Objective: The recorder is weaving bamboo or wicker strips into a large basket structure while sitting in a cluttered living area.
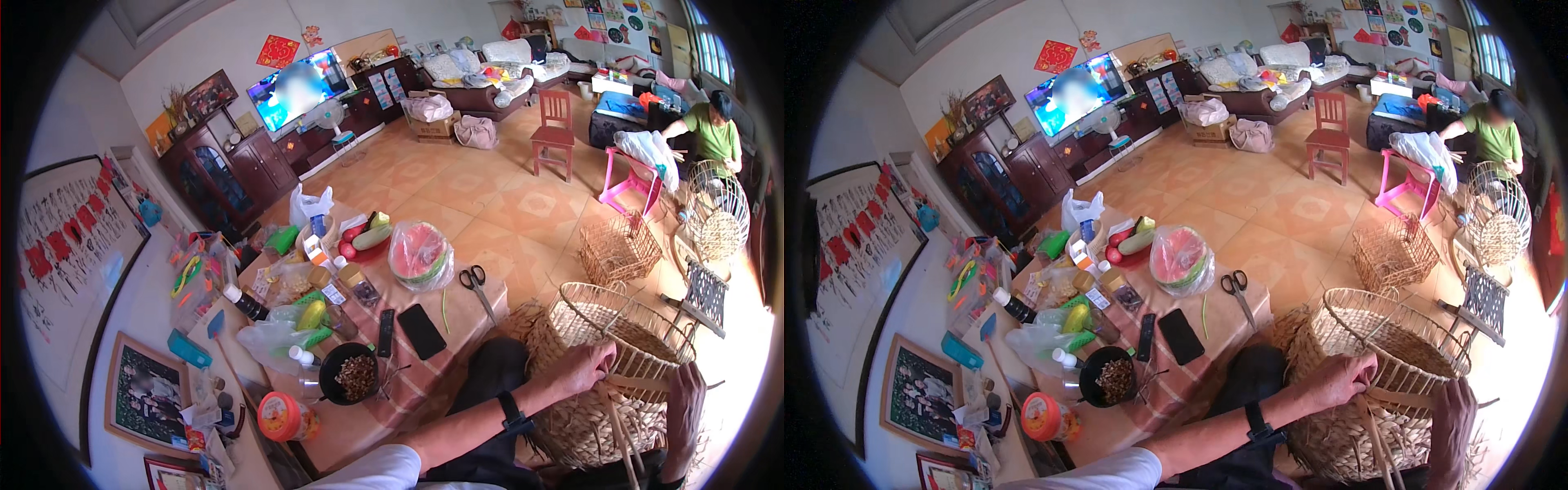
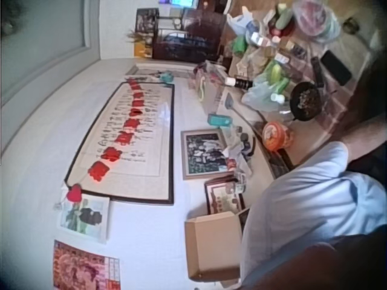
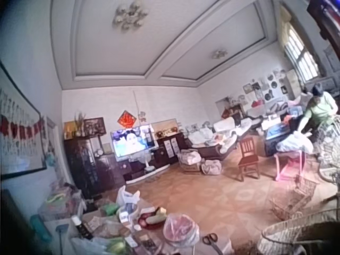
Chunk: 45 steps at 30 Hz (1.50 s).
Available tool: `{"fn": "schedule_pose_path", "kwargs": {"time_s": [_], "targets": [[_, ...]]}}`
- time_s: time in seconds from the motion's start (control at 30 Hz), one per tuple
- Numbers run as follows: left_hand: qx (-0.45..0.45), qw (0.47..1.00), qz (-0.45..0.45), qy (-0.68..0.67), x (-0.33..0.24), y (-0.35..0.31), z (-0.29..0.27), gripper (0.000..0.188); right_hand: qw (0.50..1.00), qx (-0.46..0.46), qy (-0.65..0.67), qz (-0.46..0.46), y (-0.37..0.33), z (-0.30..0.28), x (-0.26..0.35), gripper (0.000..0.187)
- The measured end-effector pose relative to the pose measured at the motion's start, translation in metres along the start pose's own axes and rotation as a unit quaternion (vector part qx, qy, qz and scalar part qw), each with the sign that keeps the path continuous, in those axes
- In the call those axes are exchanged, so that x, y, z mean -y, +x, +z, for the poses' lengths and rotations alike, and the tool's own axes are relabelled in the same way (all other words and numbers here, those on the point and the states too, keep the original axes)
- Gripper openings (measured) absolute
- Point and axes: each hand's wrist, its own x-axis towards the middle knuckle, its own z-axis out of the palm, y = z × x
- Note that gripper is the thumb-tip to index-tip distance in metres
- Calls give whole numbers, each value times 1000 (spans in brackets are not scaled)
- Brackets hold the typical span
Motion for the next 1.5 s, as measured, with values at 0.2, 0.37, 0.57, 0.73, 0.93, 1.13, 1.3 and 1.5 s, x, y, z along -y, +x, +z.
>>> {"fn": "schedule_pose_path", "kwargs": {"time_s": [0.2,0.37,0.57,0.73,0.93,1.13,1.3,1.5], "targets": [[-21,995,25,89,2,-13,7,21,999,34,7,-29,-43,16,-30,14],[-8,997,42,65,9,-12,3,17,985,140,98,-29,-125,36,-37,41],[61,998,25,6,11,-6,-6,25,976,161,99,105,-141,54,-33,35],[103,991,84,-19,13,7,-15,26,977,67,130,153,-117,73,-49,24],[171,983,61,-27,14,22,-24,28,989,34,103,102,-76,16,-12,28],[186,979,74,-42,12,27,-27,30,980,68,141,122,-58,-44,57,39],[205,975,72,-51,14,28,-29,32,980,97,128,121,-46,16,124,53],[193,977,76,-56,13,27,-29,31,980,48,128,145,-55,56,120,54]]}}
